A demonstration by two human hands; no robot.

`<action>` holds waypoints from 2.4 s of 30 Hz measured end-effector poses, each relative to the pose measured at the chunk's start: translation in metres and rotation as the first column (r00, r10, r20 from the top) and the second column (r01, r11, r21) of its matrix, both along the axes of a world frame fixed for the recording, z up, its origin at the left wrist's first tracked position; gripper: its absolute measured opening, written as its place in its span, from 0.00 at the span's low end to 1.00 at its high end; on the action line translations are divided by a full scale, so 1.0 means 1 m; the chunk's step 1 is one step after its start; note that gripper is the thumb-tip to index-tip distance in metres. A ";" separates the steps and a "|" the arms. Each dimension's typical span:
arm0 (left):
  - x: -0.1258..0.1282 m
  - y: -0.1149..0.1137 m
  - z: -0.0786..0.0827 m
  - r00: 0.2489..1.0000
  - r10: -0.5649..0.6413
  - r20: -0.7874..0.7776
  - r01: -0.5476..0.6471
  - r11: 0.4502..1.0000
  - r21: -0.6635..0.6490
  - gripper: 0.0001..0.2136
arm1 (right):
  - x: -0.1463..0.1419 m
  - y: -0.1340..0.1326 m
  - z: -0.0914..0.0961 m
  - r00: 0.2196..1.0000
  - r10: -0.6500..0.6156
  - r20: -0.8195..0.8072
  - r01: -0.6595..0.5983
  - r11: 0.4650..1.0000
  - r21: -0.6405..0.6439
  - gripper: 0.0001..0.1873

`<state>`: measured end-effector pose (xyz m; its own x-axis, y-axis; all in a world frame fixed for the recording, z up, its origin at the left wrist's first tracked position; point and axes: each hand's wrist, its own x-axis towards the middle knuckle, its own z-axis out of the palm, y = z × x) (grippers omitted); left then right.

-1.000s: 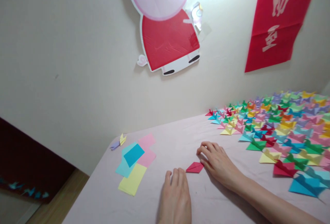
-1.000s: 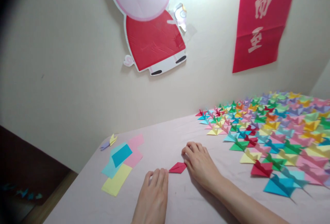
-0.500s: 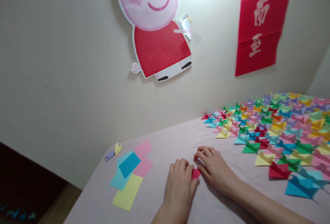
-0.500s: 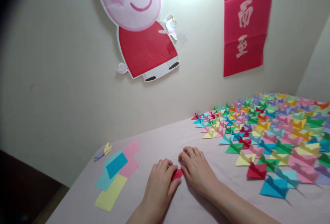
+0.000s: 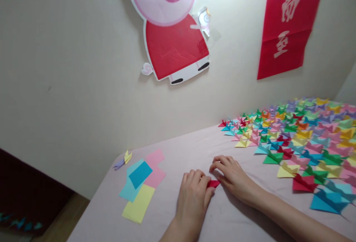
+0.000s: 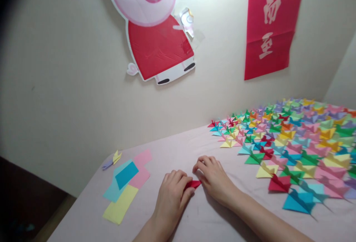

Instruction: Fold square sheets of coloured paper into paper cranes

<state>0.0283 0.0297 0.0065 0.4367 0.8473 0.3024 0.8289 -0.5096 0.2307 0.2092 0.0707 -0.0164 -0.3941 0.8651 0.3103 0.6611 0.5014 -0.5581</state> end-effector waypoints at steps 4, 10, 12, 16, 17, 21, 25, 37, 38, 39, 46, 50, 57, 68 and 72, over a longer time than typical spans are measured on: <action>-0.002 0.001 -0.002 0.999 -0.025 0.026 0.024 0.999 0.041 0.04 | 0.002 -0.003 0.006 0.997 0.044 -0.055 -0.047 0.998 -0.045 0.13; -0.003 0.004 -0.007 0.999 -0.028 0.045 0.026 0.999 0.046 0.05 | -0.001 -0.010 0.022 0.991 0.132 -0.033 -0.133 0.990 -0.047 0.05; -0.004 0.004 -0.007 0.998 -0.013 0.068 0.012 1.000 0.024 0.05 | -0.004 -0.011 0.023 0.991 0.133 0.005 -0.133 0.990 -0.042 0.05; -0.004 0.004 -0.007 0.991 0.033 0.130 -0.027 0.999 -0.047 0.05 | -0.005 -0.008 0.021 0.991 0.136 0.003 -0.136 0.989 -0.066 0.06; -0.004 0.004 -0.007 0.988 0.043 0.146 -0.034 0.997 -0.063 0.06 | -0.005 -0.008 0.021 0.990 0.139 -0.009 -0.139 0.987 -0.076 0.07; -0.004 0.005 -0.007 0.972 0.073 0.223 -0.047 0.992 -0.120 0.07 | -0.003 -0.005 0.021 0.989 0.136 -0.066 -0.143 0.983 -0.112 0.07; -0.005 0.005 -0.006 0.961 0.099 0.258 -0.063 0.988 -0.144 0.07 | -0.001 -0.004 0.022 0.992 0.111 -0.060 -0.117 0.985 -0.124 0.06; -0.008 0.009 -0.008 0.967 0.118 0.226 -0.076 0.979 -0.188 0.05 | 0.000 -0.002 0.020 0.992 0.123 -0.015 -0.124 0.985 -0.120 0.06; -0.008 0.009 -0.007 0.967 0.121 0.225 -0.076 0.977 -0.199 0.05 | 0.001 -0.001 0.020 0.992 0.125 -0.009 -0.126 0.985 -0.121 0.06; -0.008 0.009 -0.007 0.966 0.124 0.226 -0.077 0.975 -0.207 0.05 | 0.001 -0.001 0.020 0.992 0.127 -0.005 -0.127 0.985 -0.121 0.06; -0.006 0.013 -0.009 0.942 0.167 0.292 -0.106 0.971 -0.213 0.06 | 0.002 -0.002 0.019 0.992 0.125 0.004 -0.123 0.987 -0.105 0.07; -0.006 0.014 -0.009 0.928 0.168 0.332 -0.102 0.973 -0.207 0.07 | 0.002 -0.002 0.018 0.994 0.100 -0.035 -0.102 0.991 -0.086 0.04; -0.006 0.012 -0.006 0.917 0.142 0.373 -0.081 0.981 -0.174 0.07 | 0.003 -0.001 0.019 0.993 0.112 -0.044 -0.115 0.989 -0.098 0.06; -0.007 0.012 -0.004 0.897 0.111 0.428 -0.050 0.987 -0.151 0.07 | 0.007 0.003 0.015 0.971 0.093 -0.220 -0.117 0.988 -0.101 0.07; -0.008 0.013 -0.004 0.889 0.109 0.444 -0.048 0.988 -0.146 0.07 | 0.009 0.005 0.013 0.962 0.088 -0.257 -0.115 0.989 -0.094 0.09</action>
